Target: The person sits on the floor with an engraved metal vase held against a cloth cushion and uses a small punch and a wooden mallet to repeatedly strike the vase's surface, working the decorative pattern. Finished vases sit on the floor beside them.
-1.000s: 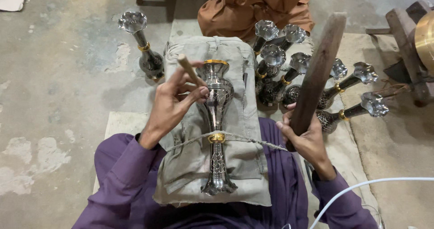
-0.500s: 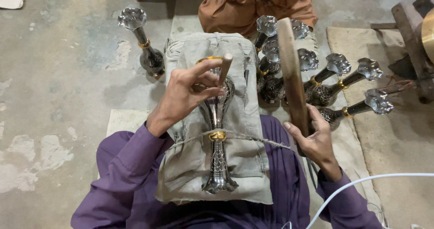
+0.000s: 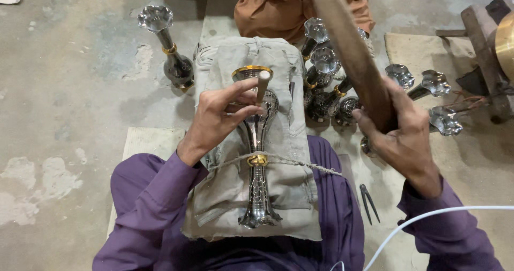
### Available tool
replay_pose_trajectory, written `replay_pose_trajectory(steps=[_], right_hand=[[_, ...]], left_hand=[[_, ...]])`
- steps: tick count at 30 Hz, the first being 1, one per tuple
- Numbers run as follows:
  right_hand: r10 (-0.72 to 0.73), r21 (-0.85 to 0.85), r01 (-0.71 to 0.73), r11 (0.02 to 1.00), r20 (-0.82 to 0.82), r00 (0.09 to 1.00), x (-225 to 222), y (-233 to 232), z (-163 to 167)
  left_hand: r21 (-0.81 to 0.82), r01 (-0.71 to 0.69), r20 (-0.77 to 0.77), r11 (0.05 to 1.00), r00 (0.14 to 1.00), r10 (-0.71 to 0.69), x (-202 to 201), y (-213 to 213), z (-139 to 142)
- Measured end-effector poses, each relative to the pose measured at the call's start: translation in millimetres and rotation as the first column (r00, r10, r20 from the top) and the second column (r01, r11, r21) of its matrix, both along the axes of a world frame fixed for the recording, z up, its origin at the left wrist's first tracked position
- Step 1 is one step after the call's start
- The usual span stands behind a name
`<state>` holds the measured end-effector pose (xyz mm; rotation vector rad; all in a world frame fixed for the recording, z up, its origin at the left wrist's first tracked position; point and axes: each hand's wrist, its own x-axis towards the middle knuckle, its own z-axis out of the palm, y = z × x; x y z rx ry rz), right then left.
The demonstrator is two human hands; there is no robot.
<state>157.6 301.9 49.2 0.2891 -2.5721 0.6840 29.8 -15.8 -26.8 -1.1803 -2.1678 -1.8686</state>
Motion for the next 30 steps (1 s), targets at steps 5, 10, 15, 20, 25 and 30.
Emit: replay_pose_trajectory(steps=[5, 10, 15, 20, 25, 30], right_hand=[[0.052, 0.227, -0.023, 0.974, -0.122, 0.991, -11, -15, 39], [-0.015, 0.625, 0.057, 0.778, -0.073, 0.997, -22, -29, 68], [0.054, 0.404, -0.034, 0.914, -0.037, 0.998, -29, -42, 72], [0.168, 0.399, -0.104, 0.911, -0.129, 0.977, -24, -45, 73], [-0.028, 0.689, 0.072, 0.721, -0.075, 0.997, -13, -26, 59], [-0.107, 0.238, 0.080, 0.968, 0.106, 0.989, -15, -2, 10]], left_hand=[[0.015, 0.009, -0.027, 1.000, 1.000, -0.009, 2, 1, 0], [-0.016, -0.043, -0.090, 0.999, 0.995, 0.041, 7, 2, -1], [-0.007, -0.103, -0.048, 0.995, 0.994, 0.103, 13, 2, -2], [0.050, -0.127, -0.058, 0.991, 0.990, 0.130, 15, 2, -4], [-0.036, -0.125, -0.154, 0.992, 0.981, 0.118, 11, 2, -1], [-0.129, -0.028, -0.157, 0.991, 0.988, 0.008, 1, 10, 15]])
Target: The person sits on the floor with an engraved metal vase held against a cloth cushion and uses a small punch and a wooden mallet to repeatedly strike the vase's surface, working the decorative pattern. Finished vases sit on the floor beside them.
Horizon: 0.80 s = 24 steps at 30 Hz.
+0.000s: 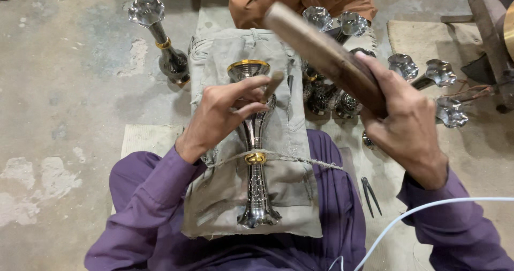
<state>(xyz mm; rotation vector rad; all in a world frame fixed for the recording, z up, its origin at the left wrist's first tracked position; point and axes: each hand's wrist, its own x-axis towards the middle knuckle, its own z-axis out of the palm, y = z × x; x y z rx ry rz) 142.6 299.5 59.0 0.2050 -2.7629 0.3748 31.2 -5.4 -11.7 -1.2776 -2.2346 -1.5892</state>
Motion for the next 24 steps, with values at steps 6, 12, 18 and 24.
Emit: replay_pose_trajectory(steps=[6, 12, 18, 24], right_hand=[[-0.002, -0.058, 0.011, 0.998, 0.143, 0.990, 6, -1, -52], [-0.018, -0.039, 0.023, 0.999, 0.121, 0.993, 20, -6, -71], [0.005, -0.709, -0.037, 0.704, -0.047, 0.999, 23, 6, -72], [-0.032, -0.235, -0.013, 0.972, -0.184, 0.982, 36, 14, -67]], left_hand=[[-0.179, 0.105, -0.078, 0.978, 0.990, -0.121, -7, 7, 26], [-0.255, 0.135, -0.077, 0.957, 0.984, -0.159, -9, 11, 39], [-0.259, 0.134, -0.085, 0.956, 0.983, -0.161, -8, 12, 39], [-0.278, 0.114, -0.123, 0.954, 0.980, -0.154, -7, 13, 36]])
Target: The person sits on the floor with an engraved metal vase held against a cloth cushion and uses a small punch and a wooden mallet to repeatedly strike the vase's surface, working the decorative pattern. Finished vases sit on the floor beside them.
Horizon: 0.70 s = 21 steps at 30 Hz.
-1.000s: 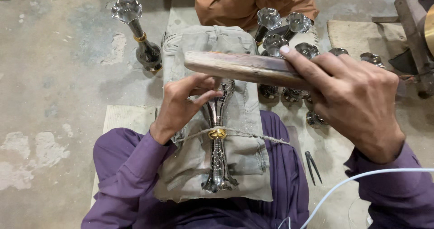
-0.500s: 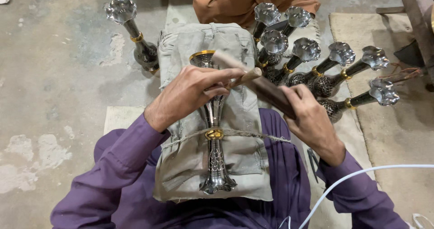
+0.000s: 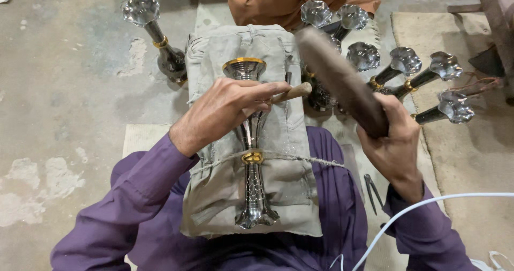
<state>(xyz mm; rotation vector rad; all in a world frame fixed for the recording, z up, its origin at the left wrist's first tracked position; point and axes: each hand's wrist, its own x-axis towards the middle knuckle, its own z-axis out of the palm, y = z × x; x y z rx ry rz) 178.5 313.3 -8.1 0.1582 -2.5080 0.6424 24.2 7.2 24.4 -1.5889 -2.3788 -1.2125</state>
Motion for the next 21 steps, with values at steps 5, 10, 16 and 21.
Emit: replay_pose_trajectory(steps=[5, 10, 16, 21], right_hand=[[-0.045, -0.019, 0.047, 0.999, 0.082, 0.996, -1, -8, 0], [0.029, -0.198, -0.012, 0.980, 0.083, 0.996, -3, -13, -2], [-0.006, -0.313, 0.030, 0.949, 0.079, 0.997, 2, -15, -11], [-0.094, 0.091, 0.096, 0.991, -0.018, 0.995, 2, -20, -15]], left_hand=[[0.002, 0.023, 0.037, 1.000, 0.999, -0.023, -2, 2, -2], [-0.023, -0.008, -0.005, 1.000, 1.000, 0.008, -2, 4, -3], [0.000, 0.008, -0.001, 1.000, 1.000, -0.008, -4, 5, -8], [-0.002, 0.040, 0.028, 0.999, 0.999, -0.039, -7, 5, -7]])
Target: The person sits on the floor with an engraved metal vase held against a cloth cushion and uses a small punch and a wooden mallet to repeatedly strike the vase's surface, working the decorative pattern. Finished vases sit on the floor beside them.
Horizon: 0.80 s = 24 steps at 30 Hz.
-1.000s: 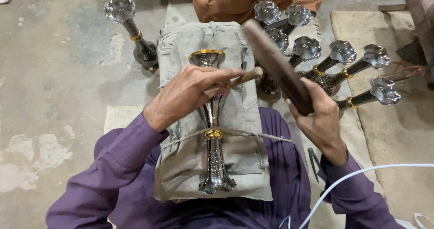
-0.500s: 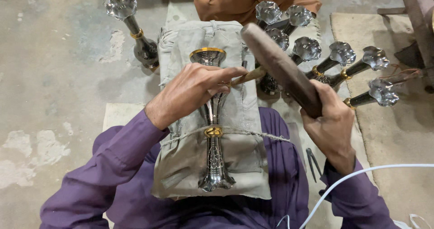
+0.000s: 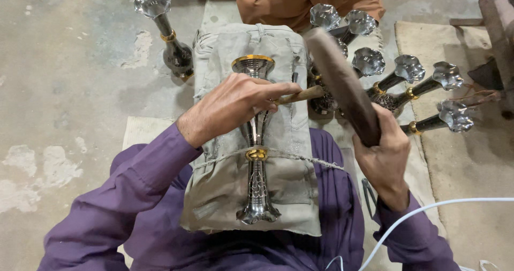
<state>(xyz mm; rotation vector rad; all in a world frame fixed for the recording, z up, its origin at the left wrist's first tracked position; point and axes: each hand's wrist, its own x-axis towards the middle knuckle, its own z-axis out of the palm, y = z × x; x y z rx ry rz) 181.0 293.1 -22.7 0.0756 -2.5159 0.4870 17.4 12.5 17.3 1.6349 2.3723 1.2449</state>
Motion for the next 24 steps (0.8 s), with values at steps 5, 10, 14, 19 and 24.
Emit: replay_pose_trajectory(steps=[5, 10, 14, 19, 24], right_hand=[[0.092, -0.221, -0.091, 0.971, -0.006, 0.996, 4, -1, -15], [0.066, -0.327, -0.094, 0.940, -0.096, 0.993, 11, 6, -47], [-0.013, -0.241, -0.014, 0.970, -0.110, 0.994, 13, 5, -72], [0.086, -0.433, -0.201, 0.879, -0.271, 0.959, 10, -4, -88], [0.032, -0.561, -0.244, 0.791, -0.361, 0.932, 14, -8, -93]], left_hand=[[0.010, 0.072, -0.026, 0.997, 0.997, -0.071, 0, -5, 6], [-0.128, 0.078, -0.078, 0.989, 0.993, -0.088, -3, -4, 11], [-0.138, 0.152, -0.140, 0.979, 0.975, -0.172, -5, -3, 15], [-0.260, 0.102, -0.238, 0.960, 0.957, -0.166, -1, 2, 18], [-0.253, 0.125, -0.258, 0.959, 0.947, -0.191, -3, 1, 20]])
